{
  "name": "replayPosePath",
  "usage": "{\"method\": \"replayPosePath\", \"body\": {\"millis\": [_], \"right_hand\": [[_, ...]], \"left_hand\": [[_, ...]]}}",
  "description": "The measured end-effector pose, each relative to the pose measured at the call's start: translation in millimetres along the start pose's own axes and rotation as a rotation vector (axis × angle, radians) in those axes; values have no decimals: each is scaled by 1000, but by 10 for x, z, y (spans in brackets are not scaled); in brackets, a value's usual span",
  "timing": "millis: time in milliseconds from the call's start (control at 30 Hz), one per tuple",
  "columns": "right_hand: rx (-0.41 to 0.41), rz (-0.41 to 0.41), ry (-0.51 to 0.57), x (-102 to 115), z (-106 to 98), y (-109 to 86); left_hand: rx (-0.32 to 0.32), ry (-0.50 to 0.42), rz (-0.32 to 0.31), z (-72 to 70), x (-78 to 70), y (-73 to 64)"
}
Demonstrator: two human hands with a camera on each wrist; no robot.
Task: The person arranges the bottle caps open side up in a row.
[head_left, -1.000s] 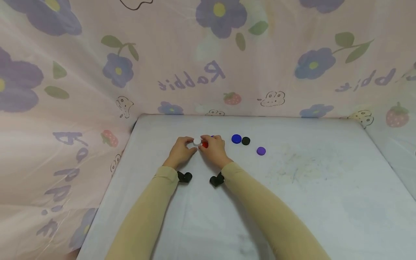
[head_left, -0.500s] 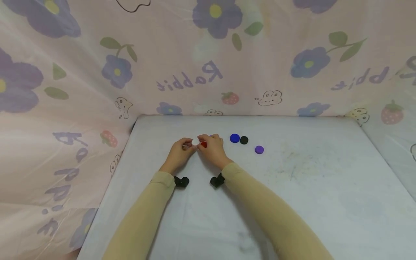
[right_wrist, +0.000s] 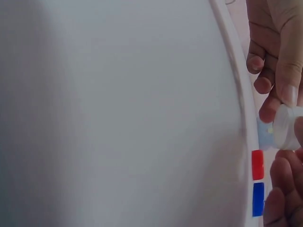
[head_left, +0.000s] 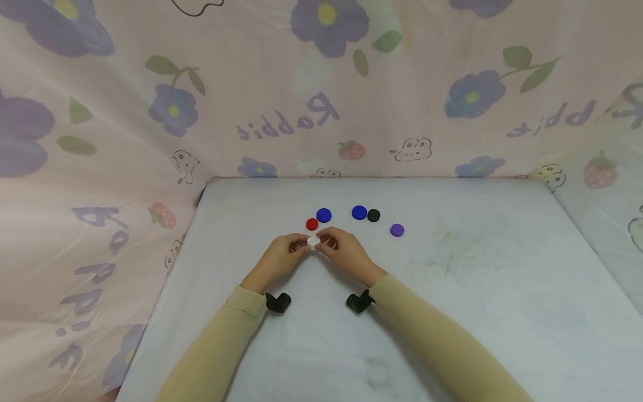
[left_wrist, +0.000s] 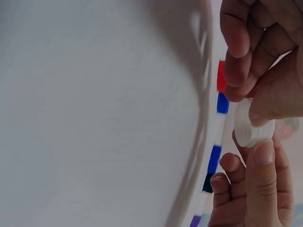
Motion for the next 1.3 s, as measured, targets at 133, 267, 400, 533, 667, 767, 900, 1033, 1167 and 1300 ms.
{"method": "replayPosePath", "body": {"millis": [133, 267, 400, 533, 667, 767, 900, 1033, 1167, 1300], "right_hand": [[-1, 5, 17, -37, -25, -109], [-6, -2, 25, -55, -52, -145], [-11, -19, 33, -57, -52, -147], [-8, -21, 41, -52, -46, -149], [-6, -14, 57, -52, -37, -153], [-8, -14, 60, -53, -36, -149], [-14, -19, 58, -57, -34, -139], [-25, -23, 53, -58, -40, -128], [-34, -8, 51, -57, -39, -122], [-25, 23, 59, -57, -11, -123]], "left_hand": [[12, -18, 24, 87, -47, -62], [4, -47, 40, 126, -72, -54], [-4, -75, 45, 130, -86, -51], [-3, -96, 43, 124, -86, -62], [8, -117, 37, 123, -76, -67], [17, -133, 34, 121, -67, -62], [24, -133, 22, 124, -41, -53], [27, -125, 1, 126, -23, -49], [24, -97, -20, 134, -3, -53], [18, -76, -29, 140, 16, -63]]}}
Point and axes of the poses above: each hand's wrist, its own y-axis towards the middle knuckle, its own z-axis out of the palm, x = y × z, the point moved 8 cm from there along y, towards the middle knuckle, and after that the axes turned 11 degrees about -z, right-handed, at the moved point
